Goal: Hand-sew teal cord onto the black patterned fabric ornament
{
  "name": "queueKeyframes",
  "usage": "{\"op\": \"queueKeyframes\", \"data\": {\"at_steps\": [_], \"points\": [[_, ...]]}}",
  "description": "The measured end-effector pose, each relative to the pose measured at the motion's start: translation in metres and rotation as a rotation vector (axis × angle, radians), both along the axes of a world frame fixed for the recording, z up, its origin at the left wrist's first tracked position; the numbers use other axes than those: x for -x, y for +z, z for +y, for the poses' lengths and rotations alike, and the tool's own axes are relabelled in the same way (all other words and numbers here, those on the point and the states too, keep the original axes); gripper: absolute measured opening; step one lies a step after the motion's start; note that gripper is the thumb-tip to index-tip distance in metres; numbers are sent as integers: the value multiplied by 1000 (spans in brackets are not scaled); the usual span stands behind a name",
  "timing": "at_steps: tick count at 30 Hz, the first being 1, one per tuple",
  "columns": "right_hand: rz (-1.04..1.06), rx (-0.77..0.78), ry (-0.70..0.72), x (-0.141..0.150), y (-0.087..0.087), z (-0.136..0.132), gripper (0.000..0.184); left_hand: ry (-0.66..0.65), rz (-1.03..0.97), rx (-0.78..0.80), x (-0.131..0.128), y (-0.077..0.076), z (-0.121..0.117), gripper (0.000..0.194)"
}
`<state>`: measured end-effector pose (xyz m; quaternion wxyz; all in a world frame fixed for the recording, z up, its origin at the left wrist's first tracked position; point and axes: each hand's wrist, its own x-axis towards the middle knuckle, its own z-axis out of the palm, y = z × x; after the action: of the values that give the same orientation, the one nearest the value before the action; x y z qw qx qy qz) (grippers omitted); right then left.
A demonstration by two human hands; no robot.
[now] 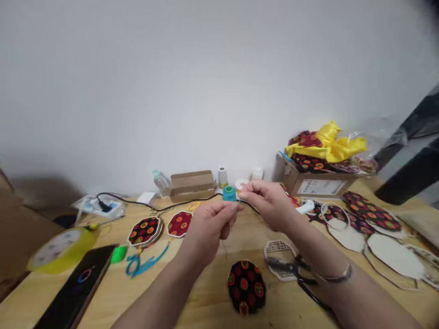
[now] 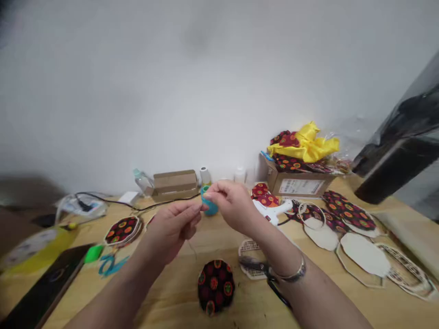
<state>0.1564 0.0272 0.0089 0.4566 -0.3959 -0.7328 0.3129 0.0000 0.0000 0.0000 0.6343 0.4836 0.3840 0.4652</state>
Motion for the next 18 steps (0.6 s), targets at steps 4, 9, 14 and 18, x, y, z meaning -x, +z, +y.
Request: {"op": "queueKeyframes", "data": {"at_steps": [4, 9, 14, 18], "points": [[69, 37, 16, 4, 1, 1, 24, 11, 8, -13, -1, 1, 1, 21], [227, 238, -9, 3, -2, 6, 43, 59, -7, -29, 0, -1, 1, 19], [340, 393, 176, 2, -6, 6, 23, 51, -17, -51, 1, -1, 1, 20], [443, 437, 132, 5, -5, 5, 17, 57, 2, -66, -1, -2, 0, 24]]}}
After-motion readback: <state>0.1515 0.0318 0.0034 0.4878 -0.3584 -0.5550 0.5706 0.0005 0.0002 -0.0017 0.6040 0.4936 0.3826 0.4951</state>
